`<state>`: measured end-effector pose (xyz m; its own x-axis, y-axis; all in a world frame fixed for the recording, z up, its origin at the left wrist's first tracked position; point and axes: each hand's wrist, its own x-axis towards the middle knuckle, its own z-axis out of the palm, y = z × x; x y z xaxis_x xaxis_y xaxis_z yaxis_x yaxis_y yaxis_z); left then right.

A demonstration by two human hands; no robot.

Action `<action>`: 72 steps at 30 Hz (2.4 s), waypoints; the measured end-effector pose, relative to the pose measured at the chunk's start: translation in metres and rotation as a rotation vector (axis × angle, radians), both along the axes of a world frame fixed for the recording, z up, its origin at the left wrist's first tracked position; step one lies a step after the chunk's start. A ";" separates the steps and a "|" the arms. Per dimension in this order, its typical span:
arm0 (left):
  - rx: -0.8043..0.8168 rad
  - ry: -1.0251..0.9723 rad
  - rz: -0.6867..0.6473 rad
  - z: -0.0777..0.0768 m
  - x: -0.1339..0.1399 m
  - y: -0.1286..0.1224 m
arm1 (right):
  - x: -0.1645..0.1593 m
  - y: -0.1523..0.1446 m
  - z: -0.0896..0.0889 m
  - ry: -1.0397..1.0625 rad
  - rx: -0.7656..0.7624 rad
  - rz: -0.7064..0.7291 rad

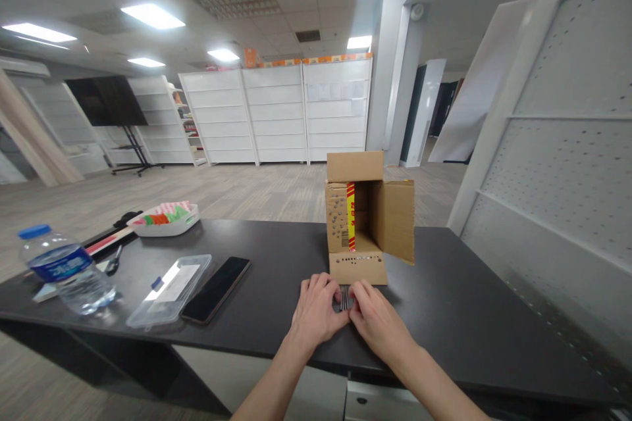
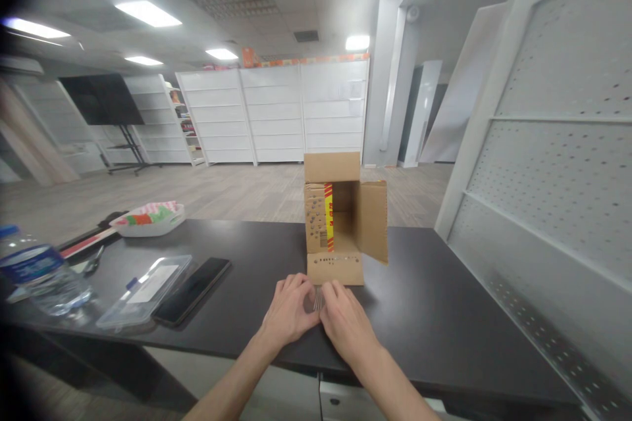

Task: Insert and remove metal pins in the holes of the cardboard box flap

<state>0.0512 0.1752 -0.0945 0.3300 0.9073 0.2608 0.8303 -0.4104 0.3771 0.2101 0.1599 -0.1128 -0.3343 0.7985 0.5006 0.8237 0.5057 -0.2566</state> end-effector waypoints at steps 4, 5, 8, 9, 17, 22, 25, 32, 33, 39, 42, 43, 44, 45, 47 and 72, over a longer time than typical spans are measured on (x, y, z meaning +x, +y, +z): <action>0.011 -0.014 -0.006 -0.001 0.000 0.000 | 0.002 0.000 -0.001 0.147 -0.099 0.036; 0.011 -0.016 -0.006 0.000 0.000 -0.001 | 0.002 0.000 -0.001 0.177 -0.121 0.046; 0.005 -0.021 -0.006 0.001 0.000 -0.001 | 0.004 0.001 -0.002 0.241 -0.169 0.074; 0.003 -0.023 -0.006 0.002 0.000 -0.002 | 0.004 0.002 -0.002 0.256 -0.177 0.075; 0.020 -0.020 -0.007 -0.001 0.000 0.000 | 0.004 0.003 -0.004 0.275 -0.169 0.020; 0.022 0.000 -0.003 -0.004 -0.001 0.001 | 0.003 0.001 -0.005 0.221 -0.157 0.037; 0.026 -0.003 -0.002 -0.005 -0.001 0.001 | 0.004 -0.001 -0.004 0.196 -0.149 0.057; 0.030 -0.009 -0.002 -0.005 -0.001 0.001 | 0.004 0.000 -0.004 0.193 -0.146 0.062; 0.028 -0.010 -0.003 -0.005 -0.001 0.001 | 0.004 0.000 -0.004 0.194 -0.147 0.063; 0.021 -0.014 -0.001 -0.003 -0.001 0.000 | 0.004 -0.001 -0.005 0.194 -0.149 0.074; 0.016 -0.012 -0.001 -0.003 -0.001 0.000 | 0.004 0.000 -0.006 0.187 -0.152 0.074; 0.014 -0.012 -0.001 -0.002 -0.001 0.000 | 0.004 0.000 -0.006 0.186 -0.152 0.073; 0.013 -0.012 0.000 -0.002 -0.001 0.000 | 0.004 0.000 -0.006 0.184 -0.151 0.072; 0.011 -0.012 0.000 -0.002 -0.001 0.000 | 0.004 0.000 -0.006 0.184 -0.150 0.071; 0.006 -0.011 0.003 -0.001 0.000 0.000 | 0.004 -0.001 -0.005 0.181 -0.151 0.071; 0.019 -0.026 -0.006 -0.002 0.000 0.000 | 0.010 0.029 0.001 0.083 0.067 -0.012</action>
<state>0.0510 0.1748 -0.0963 0.3285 0.9000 0.2864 0.8178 -0.4227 0.3904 0.2199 0.1890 -0.1118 -0.2798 0.7659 0.5789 0.8070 0.5142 -0.2903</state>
